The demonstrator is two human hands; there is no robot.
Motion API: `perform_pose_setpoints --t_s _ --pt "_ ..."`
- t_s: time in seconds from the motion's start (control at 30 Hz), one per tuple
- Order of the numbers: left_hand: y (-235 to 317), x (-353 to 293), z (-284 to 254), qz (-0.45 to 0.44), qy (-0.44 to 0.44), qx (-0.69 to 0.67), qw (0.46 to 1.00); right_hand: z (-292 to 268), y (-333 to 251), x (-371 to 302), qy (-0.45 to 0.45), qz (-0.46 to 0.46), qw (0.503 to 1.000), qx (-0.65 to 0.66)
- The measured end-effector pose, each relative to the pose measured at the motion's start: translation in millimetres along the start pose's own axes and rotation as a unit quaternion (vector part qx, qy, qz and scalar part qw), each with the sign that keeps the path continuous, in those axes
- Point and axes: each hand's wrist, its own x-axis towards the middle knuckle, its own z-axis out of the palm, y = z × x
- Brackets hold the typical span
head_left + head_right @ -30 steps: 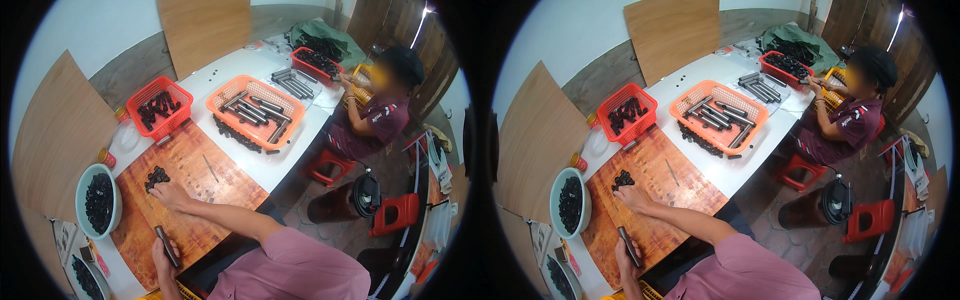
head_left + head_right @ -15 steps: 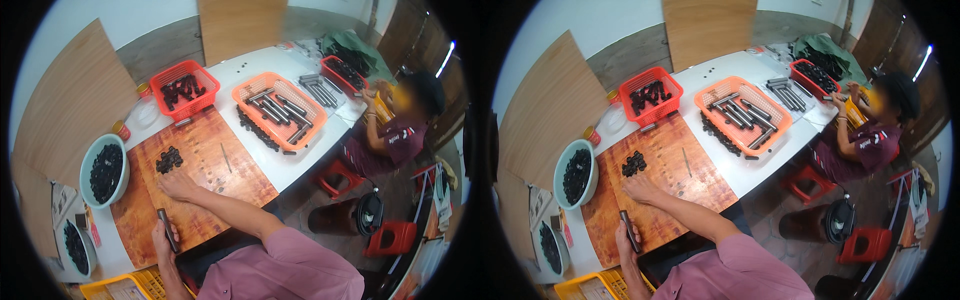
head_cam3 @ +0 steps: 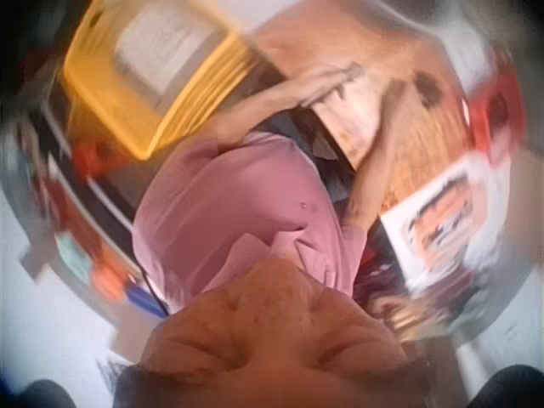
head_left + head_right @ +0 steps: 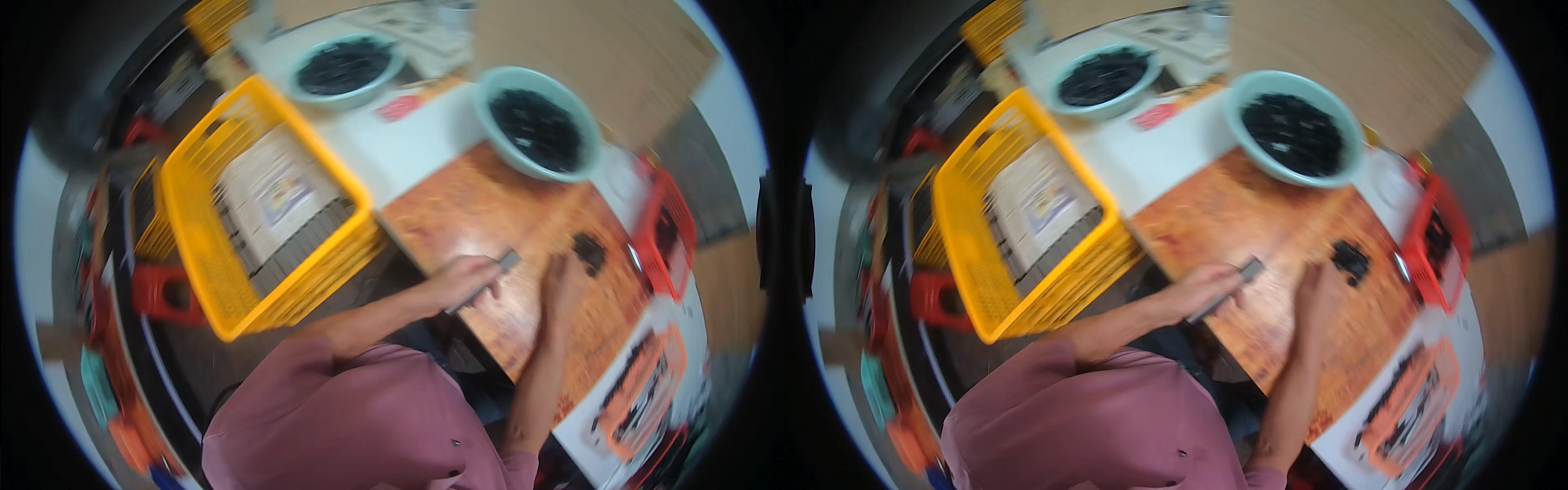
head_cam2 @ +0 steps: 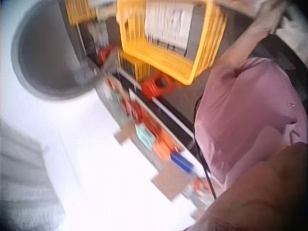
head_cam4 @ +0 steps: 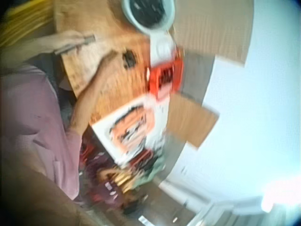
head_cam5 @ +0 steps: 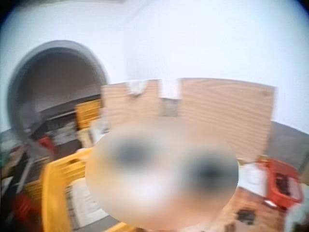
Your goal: The person repeatedly picks small black cylindrical parts from a bowl and inserts them into a metal tube held in the left hand, then places the filled tube into a yellow basket. This cycle repeats throughout the clip.
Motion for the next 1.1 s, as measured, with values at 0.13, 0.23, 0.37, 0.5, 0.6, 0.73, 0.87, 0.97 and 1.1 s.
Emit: perform_pose_setpoints --t_s 0.13,0.23,0.37,0.5,0.6,0.73,0.87,0.97,1.1 --pt "-3.1 -51.6 -21.2 0.08 0.038 -0.013 0.996 4.1 9.0 -3.2 -0.047 -0.018 0.999 -0.018" --pt "17.9 -85.7 -48.6 0.084 0.156 -0.05 0.983 12.5 10.4 -0.2 -0.053 -0.005 0.998 -0.018" --pt "34.3 -130.5 -80.8 0.135 0.256 -0.062 0.955 11.9 8.8 1.8 -0.076 0.014 0.997 -0.018" --pt "61.7 -171.8 -133.7 0.139 0.432 -0.044 0.89 12.4 13.3 -1.6 -0.07 0.0 0.998 0.0" --pt "78.7 -200.7 -176.7 0.2 0.511 -0.03 0.835 14.0 14.7 -2.4 -0.08 0.005 0.997 -0.002" --pt "87.9 -220.0 -210.2 0.24 0.587 -0.008 0.774 13.3 18.1 -2.2 -0.075 -0.02 0.997 0.0" --pt "87.2 -217.4 -236.6 0.21 0.581 -0.047 0.785 12.8 21.9 -3.9 -0.078 -0.015 0.997 -0.009" --pt "80.6 -207.9 -264.1 0.187 0.567 -0.042 0.801 10.5 18.4 -2.7 -0.112 0.033 0.993 -0.017" --pt "68.3 -185.7 -310.4 0.128 0.55 -0.074 0.822 9.7 16.9 -1.4 -0.112 0.037 0.993 -0.015"
